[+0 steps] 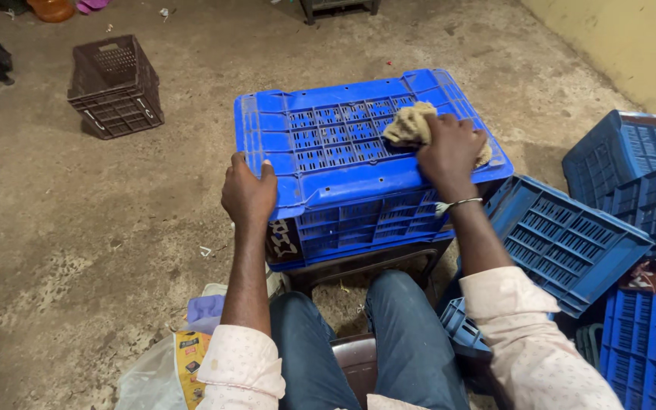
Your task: The person wipes the interior and exterior surfaces of a blue plastic crate using a cloth. They rotate the crate to clean different sides and then place it on a stack of other crates.
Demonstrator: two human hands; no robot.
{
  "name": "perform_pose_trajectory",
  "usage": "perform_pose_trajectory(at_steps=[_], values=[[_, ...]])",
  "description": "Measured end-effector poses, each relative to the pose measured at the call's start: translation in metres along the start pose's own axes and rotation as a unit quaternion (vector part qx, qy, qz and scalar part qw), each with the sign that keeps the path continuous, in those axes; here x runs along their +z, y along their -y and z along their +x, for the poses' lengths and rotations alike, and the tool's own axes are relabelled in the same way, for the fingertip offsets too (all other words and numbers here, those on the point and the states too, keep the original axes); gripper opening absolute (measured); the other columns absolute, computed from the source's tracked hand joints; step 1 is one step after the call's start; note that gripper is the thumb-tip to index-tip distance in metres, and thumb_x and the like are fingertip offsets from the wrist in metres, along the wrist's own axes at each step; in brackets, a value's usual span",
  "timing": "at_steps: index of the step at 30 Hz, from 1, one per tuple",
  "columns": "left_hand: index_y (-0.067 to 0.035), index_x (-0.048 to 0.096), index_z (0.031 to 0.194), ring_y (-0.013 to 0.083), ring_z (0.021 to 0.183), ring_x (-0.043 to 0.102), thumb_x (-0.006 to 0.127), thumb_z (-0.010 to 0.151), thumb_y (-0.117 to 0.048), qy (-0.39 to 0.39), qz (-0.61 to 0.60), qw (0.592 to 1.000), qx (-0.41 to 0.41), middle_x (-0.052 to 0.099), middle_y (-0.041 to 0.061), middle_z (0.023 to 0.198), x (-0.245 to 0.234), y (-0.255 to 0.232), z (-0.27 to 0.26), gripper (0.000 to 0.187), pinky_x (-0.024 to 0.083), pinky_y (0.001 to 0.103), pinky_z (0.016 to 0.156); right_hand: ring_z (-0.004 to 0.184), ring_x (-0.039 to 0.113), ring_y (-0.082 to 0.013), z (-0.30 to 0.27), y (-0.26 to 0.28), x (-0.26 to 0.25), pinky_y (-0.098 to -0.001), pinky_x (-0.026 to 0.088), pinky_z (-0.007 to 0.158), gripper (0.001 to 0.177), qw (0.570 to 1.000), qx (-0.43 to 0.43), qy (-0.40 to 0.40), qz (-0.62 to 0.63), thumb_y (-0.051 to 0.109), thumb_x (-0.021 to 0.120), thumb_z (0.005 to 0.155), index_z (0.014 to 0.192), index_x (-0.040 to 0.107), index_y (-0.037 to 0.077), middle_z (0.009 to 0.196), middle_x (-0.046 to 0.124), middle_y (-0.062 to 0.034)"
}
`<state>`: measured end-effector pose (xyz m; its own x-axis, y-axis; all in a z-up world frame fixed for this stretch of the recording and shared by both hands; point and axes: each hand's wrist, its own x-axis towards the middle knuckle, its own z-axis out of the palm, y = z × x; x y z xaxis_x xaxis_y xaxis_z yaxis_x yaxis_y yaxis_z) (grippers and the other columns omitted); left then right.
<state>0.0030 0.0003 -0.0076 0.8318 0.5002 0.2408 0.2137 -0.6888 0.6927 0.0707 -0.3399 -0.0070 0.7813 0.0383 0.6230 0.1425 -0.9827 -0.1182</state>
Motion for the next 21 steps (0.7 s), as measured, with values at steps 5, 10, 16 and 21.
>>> perform_pose_trajectory(at_steps=[5,10,16,21], values=[[-0.001,0.054,0.134,0.0389,0.102,0.07,0.069,0.091,-0.032,0.002,0.007,1.0,-0.004,0.068,0.02,0.113,0.001,-0.001,0.0,0.055,0.054,0.052,0.088,0.13,0.055,-0.0379,-0.01,0.079,0.023,-0.0611,0.042,0.11,0.06,0.979,-0.071,0.011,0.189,0.014,0.062,0.082,0.142,0.062,0.017,0.141,0.061,-0.0144],[-0.004,0.057,0.132,0.0397,0.103,0.069,0.071,0.088,-0.029,-0.015,0.001,1.0,0.008,0.069,0.02,0.113,0.002,0.001,-0.001,0.053,0.054,0.052,0.087,0.134,0.052,-0.0297,-0.024,0.188,0.022,-0.0657,0.03,0.108,0.063,0.931,-0.185,0.121,0.29,0.001,0.057,0.074,0.133,0.064,0.021,0.14,0.062,-0.0068],[-0.004,0.057,0.133,0.0386,0.102,0.07,0.069,0.092,-0.031,-0.002,-0.006,1.0,0.0,0.069,0.019,0.112,0.002,0.001,-0.002,0.051,0.056,0.052,0.084,0.135,0.051,-0.0292,-0.015,0.154,0.001,-0.0642,0.027,0.109,0.065,0.922,-0.256,0.108,0.27,-0.002,0.06,0.068,0.129,0.068,0.017,0.137,0.063,-0.0077],[-0.002,0.056,0.134,0.0386,0.101,0.07,0.07,0.092,-0.033,-0.001,-0.011,1.0,-0.005,0.069,0.019,0.112,0.001,0.003,0.0,0.054,0.055,0.052,0.085,0.122,0.062,-0.0308,0.001,0.054,-0.007,-0.0425,0.044,0.104,0.053,0.919,-0.226,0.079,0.312,-0.008,0.059,0.065,0.112,0.075,0.011,0.133,0.071,-0.0077]])
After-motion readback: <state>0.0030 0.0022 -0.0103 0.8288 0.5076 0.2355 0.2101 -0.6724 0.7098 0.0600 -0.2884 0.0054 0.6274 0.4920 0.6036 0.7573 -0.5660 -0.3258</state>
